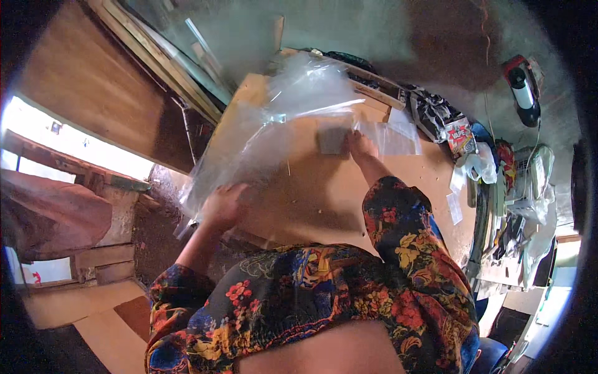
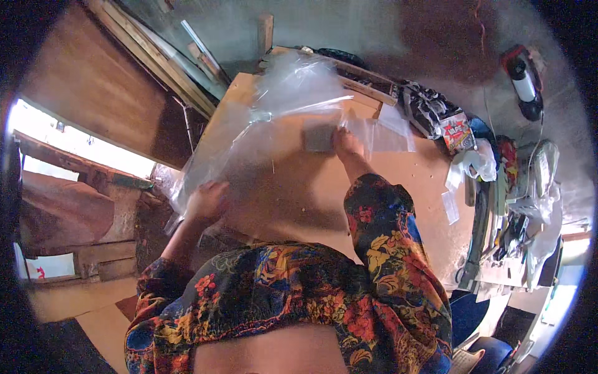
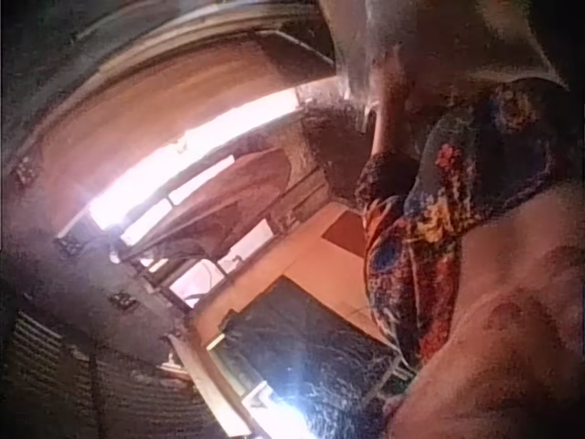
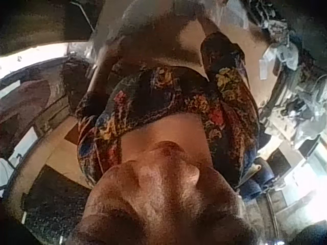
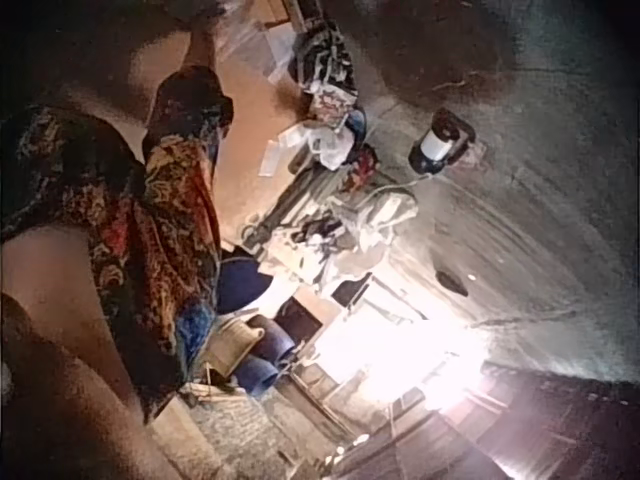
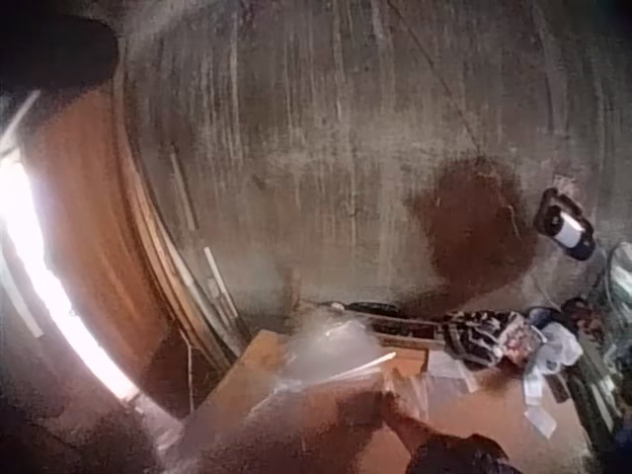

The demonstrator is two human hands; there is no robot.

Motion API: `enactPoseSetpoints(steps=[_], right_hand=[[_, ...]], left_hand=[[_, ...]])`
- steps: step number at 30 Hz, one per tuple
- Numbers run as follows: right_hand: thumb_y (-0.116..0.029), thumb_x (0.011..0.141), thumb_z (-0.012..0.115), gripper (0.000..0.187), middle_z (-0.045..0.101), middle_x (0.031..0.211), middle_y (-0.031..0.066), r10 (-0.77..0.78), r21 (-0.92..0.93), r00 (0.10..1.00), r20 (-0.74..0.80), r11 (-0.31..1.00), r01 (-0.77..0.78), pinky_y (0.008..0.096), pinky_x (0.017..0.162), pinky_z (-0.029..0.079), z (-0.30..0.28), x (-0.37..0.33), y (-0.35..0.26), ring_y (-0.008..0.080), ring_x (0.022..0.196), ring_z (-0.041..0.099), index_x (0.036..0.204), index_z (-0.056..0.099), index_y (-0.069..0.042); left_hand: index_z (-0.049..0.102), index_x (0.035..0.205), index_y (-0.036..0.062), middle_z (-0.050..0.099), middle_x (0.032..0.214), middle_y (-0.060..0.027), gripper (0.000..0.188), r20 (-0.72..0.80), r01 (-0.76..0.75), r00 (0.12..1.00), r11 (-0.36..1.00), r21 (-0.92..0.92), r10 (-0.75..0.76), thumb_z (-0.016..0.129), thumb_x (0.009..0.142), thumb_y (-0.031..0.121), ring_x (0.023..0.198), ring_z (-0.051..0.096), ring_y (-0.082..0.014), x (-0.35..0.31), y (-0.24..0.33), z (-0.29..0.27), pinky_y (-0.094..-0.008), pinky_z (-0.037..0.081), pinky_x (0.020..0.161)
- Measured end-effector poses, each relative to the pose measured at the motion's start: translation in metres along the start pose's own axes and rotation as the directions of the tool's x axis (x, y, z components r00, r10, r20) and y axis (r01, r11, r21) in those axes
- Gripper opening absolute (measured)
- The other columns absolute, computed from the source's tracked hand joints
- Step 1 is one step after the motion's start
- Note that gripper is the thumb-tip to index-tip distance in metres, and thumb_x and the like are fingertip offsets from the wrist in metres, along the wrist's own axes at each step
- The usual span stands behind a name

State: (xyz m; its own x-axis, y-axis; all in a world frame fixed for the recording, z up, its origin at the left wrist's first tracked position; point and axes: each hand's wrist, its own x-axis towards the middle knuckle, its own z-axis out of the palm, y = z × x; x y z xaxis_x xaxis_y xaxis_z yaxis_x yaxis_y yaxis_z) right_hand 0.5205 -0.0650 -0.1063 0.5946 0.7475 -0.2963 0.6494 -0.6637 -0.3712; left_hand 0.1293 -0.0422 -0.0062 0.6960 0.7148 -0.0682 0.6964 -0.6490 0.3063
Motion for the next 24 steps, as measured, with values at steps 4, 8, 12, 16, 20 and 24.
enactPoseSetpoints(steps=[4,8,12,16,20,24], right_hand=[[-0.009,0.083,0.046,0.022,0.062,0.087,0.0134,-0.488,0.013,0.795,-0.359,0.849,0.528,0.0339,0.067,0.048,-0.017,-0.024,0.022,0.0274,0.077,0.06,0.103,0.054,-0.005],[-0.008,0.085,0.044,0.017,0.06,0.08,0.0112,-0.193,0.782,0.965,-0.18,0.567,0.259,0.0271,0.054,0.047,-0.061,-0.109,-0.002,0.0169,0.064,0.06,0.097,0.054,0.0],[-0.012,0.085,0.048,0.018,0.059,0.07,0.0092,-0.13,0.815,0.978,-0.165,0.541,0.209,0.0263,0.052,0.047,-0.067,-0.158,0.012,0.0138,0.057,0.058,0.093,0.055,0.003],[-0.015,0.085,0.05,0.021,0.059,0.065,0.0099,-0.144,0.725,0.948,-0.284,0.615,0.311,0.0269,0.051,0.047,-0.064,-0.2,0.032,0.0149,0.053,0.058,0.092,0.055,0.004],[-0.01,0.076,0.056,0.021,0.06,0.083,0.0087,-0.36,-0.022,0.592,-0.721,0.866,0.5,0.0326,0.069,0.047,-0.076,-0.229,0.038,0.0241,0.077,0.059,0.096,0.056,-0.002],[-0.008,0.071,0.059,0.026,0.06,0.091,0.0078,-0.656,-0.355,0.484,-0.58,0.738,0.574,0.0357,0.077,0.046,-0.089,-0.25,0.046,0.0277,0.086,0.056,0.097,0.057,-0.005]], left_hand=[[0.05,0.111,0.0076,0.058,0.098,-0.0101,0.048,0.247,0.117,0.965,0.701,-0.703,0.087,0.053,0.079,0.044,0.078,0.059,-0.0235,0.035,0.06,0.033,-0.0346,0.046,0.068],[0.043,0.117,0.0097,0.056,0.103,-0.0039,0.053,0.508,0.517,0.856,-0.137,-0.845,0.1,0.051,0.08,0.047,0.08,0.059,-0.0225,0.063,0.115,0.078,-0.0329,0.045,0.067],[0.045,0.11,0.012,0.055,0.102,-0.003,0.04,0.538,0.557,0.828,-0.349,-0.754,0.16,0.047,0.083,0.042,0.089,0.057,-0.022,0.073,0.164,0.058,-0.0343,0.045,0.07],[0.047,0.103,0.0129,0.055,0.096,-0.0024,0.031,0.498,0.479,0.867,-0.24,-0.844,-0.023,0.053,0.081,0.034,0.085,0.058,-0.0208,0.07,0.194,0.056,-0.0314,0.044,0.066],[0.049,0.097,0.0118,0.055,0.089,-0.0028,0.019,0.392,0.396,0.917,0.049,-0.917,-0.075,0.053,0.081,0.021,0.08,0.059,-0.0173,0.06,0.215,0.066,-0.0283,0.044,0.064],[0.055,0.081,0.0086,0.055,0.079,-0.0015,0.007,0.142,0.122,0.975,0.126,-0.985,0.168,0.051,0.079,0.013,0.074,0.056,-0.0118,0.058,0.225,0.096,-0.0254,0.042,0.064]])
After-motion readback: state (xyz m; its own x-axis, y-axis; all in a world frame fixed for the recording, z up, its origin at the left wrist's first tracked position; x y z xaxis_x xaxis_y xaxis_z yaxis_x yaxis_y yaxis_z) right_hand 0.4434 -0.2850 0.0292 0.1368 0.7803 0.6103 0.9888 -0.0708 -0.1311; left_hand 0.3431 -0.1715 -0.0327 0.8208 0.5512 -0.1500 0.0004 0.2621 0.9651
